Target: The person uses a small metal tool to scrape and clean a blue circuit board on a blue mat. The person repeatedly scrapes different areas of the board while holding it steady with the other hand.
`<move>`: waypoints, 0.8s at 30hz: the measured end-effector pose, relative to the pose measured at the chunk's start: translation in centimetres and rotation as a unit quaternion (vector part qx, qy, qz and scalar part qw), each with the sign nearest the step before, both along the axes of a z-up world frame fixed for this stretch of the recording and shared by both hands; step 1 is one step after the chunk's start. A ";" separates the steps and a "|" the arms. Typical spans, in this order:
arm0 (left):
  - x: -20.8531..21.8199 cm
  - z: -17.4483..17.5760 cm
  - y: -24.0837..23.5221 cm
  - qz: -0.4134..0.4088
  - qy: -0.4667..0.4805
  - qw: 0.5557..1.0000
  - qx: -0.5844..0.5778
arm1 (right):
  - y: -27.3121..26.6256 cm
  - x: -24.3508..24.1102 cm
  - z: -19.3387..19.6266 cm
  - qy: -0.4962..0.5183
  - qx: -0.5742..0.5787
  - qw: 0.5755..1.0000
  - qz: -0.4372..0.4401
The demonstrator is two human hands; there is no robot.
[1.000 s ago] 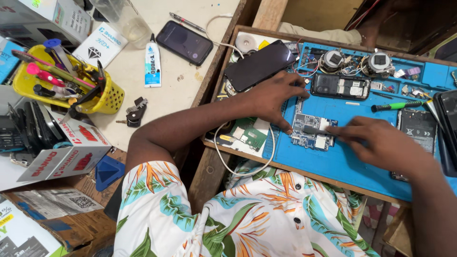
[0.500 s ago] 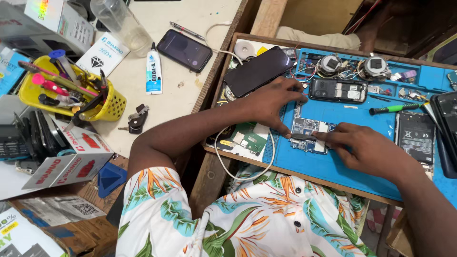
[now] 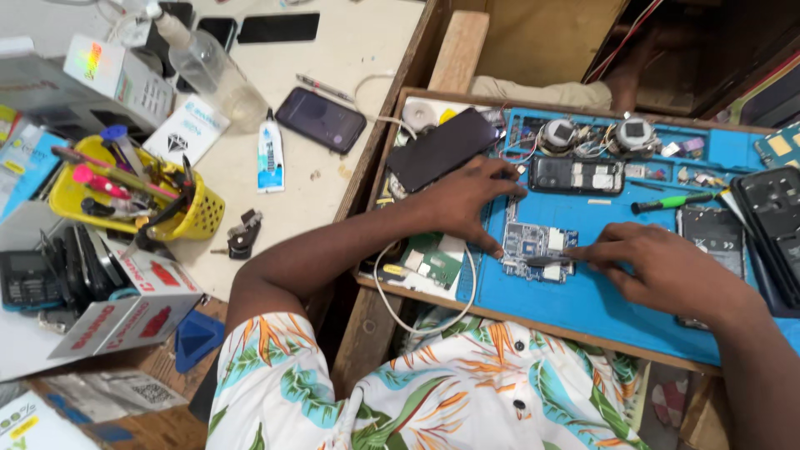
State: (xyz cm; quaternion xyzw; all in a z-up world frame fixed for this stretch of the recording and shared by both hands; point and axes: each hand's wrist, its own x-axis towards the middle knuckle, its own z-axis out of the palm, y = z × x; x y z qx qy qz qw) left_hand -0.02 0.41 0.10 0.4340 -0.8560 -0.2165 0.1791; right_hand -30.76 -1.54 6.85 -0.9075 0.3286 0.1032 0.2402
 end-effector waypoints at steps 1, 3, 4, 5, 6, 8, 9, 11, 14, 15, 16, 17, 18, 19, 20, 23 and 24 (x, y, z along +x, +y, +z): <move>0.1 0.2 -0.4 0.000 -0.005 1.000 0.001 | -0.4 -0.1 0.3 0.012 -0.017 1.000 -0.013; 0.1 0.0 -0.3 0.002 -0.008 1.000 0.015 | -0.2 -0.2 0.2 0.040 -0.039 0.998 -0.035; 0.1 -0.2 -0.1 0.001 -0.006 1.000 0.007 | 0.0 -0.1 -0.2 0.021 -0.060 0.998 -0.009; 0.1 -0.4 0.1 0.000 -0.003 1.000 0.000 | 0.4 0.2 -0.6 0.002 -0.081 0.997 0.017; 0.1 -0.5 0.1 -0.002 -0.003 1.000 -0.009 | 0.8 0.5 -1.0 -0.020 -0.102 0.994 0.042; 0.0 -0.3 0.3 0.000 0.002 1.000 -0.008 | 0.7 0.7 -1.3 0.031 -0.081 0.995 0.049; 0.2 0.0 -0.2 -0.001 0.002 1.000 -0.011 | 0.3 0.8 -1.2 0.054 -0.074 0.994 0.051; 0.1 0.0 -0.4 -0.001 -0.008 1.000 0.001 | -0.1 0.2 -1.0 -0.036 -0.121 0.991 0.044; 0.1 -0.5 0.0 0.001 -0.004 1.000 0.009 | 0.0 -0.4 -1.0 -0.035 -0.165 0.985 0.022; 0.1 -0.5 0.3 0.000 -0.002 1.000 0.007 | 0.3 -0.2 -1.1 -0.013 -0.179 0.984 0.010; 0.2 -0.2 0.1 0.002 -0.005 1.000 0.010 | 0.3 0.0 -1.0 -0.013 -0.166 0.986 0.024; 0.1 0.0 0.2 0.004 -0.009 1.000 0.014 | 0.4 0.4 -1.1 -0.013 -0.152 0.988 0.038; 0.0 0.2 0.1 0.004 -0.013 1.000 0.017 | 0.6 0.8 -1.4 -0.013 -0.138 0.989 0.051; 0.0 0.4 -0.2 0.003 -0.016 1.000 0.014 | 0.2 0.7 -1.3 -0.015 -0.142 0.988 0.054; 0.0 0.3 -0.1 0.003 -0.018 1.000 0.015 | 0.4 0.7 -1.5 -0.016 -0.140 0.988 0.057; 0.0 -0.1 0.3 0.001 -0.012 1.000 0.015 | 0.2 -0.1 -1.7 -0.022 -0.151 0.988 0.015; 0.2 0.1 0.0 0.000 -0.010 1.000 0.008 | -0.3 -0.3 -1.3 -0.025 -0.163 0.986 -0.007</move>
